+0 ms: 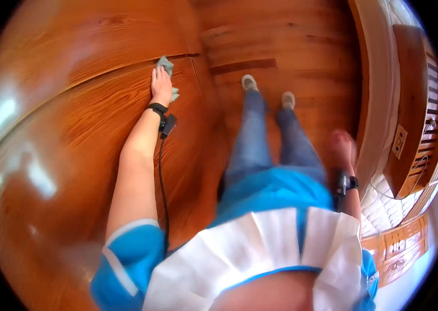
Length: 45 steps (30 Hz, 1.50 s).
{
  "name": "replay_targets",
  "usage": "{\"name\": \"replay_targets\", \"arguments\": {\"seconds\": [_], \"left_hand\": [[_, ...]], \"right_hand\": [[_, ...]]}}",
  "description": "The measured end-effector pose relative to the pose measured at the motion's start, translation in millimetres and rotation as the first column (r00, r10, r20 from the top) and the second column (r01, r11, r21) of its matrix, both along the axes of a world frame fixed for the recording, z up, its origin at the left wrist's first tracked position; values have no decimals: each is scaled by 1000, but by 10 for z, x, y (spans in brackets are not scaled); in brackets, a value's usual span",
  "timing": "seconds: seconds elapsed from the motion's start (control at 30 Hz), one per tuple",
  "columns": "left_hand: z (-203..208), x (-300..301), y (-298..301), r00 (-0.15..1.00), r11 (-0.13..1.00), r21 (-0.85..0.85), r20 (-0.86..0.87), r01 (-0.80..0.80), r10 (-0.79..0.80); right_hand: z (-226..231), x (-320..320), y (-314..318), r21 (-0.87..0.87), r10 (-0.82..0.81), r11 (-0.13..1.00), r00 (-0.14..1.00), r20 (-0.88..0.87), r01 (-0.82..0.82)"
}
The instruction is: Cleaning a wooden wardrobe and a bed slat using a cloth.
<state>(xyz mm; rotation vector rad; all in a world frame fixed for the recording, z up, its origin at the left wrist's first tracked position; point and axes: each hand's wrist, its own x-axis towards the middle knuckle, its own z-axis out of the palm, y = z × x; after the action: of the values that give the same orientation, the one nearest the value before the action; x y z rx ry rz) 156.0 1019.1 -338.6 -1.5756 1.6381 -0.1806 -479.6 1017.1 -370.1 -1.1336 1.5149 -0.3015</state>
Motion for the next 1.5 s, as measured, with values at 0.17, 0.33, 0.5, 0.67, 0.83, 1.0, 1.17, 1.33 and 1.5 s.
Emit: {"name": "replay_targets", "arguments": {"seconds": [0.17,0.33,0.5,0.67,0.83,1.0,1.17,1.33,1.5], "left_hand": [[-438,-333,386,998,979,194,-4,60,-60],[-266,-1298,1114,973,620,783,-93,-59,210],[-418,-1284,979,950,712,699,-172,-68,259],[-1103,-368,495,995,957,288,-101,32,-2],[-1514,-355,-110,995,964,266,-91,-20,45],[-1777,-342,318,999,921,389,-31,-2,16],[-1558,-907,1534,938,943,252,-322,218,-130],[-1291,-1420,2653,911,694,717,-324,61,255],[-726,-1767,1699,562,484,862,-327,-152,759]], "right_hand": [[4,-116,292,43,88,996,977,-195,-82],[-26,-247,482,34,213,977,940,-267,-212],[-106,-315,447,-4,197,979,949,-248,-204],[455,547,-170,256,66,967,956,-287,10],[259,390,30,214,48,977,946,-322,23],[163,342,146,99,260,966,917,-302,-241],[322,490,-79,171,201,974,914,-354,-148],[398,596,-328,152,196,976,935,-295,-157],[434,543,-524,71,95,994,984,-154,-84]]}}
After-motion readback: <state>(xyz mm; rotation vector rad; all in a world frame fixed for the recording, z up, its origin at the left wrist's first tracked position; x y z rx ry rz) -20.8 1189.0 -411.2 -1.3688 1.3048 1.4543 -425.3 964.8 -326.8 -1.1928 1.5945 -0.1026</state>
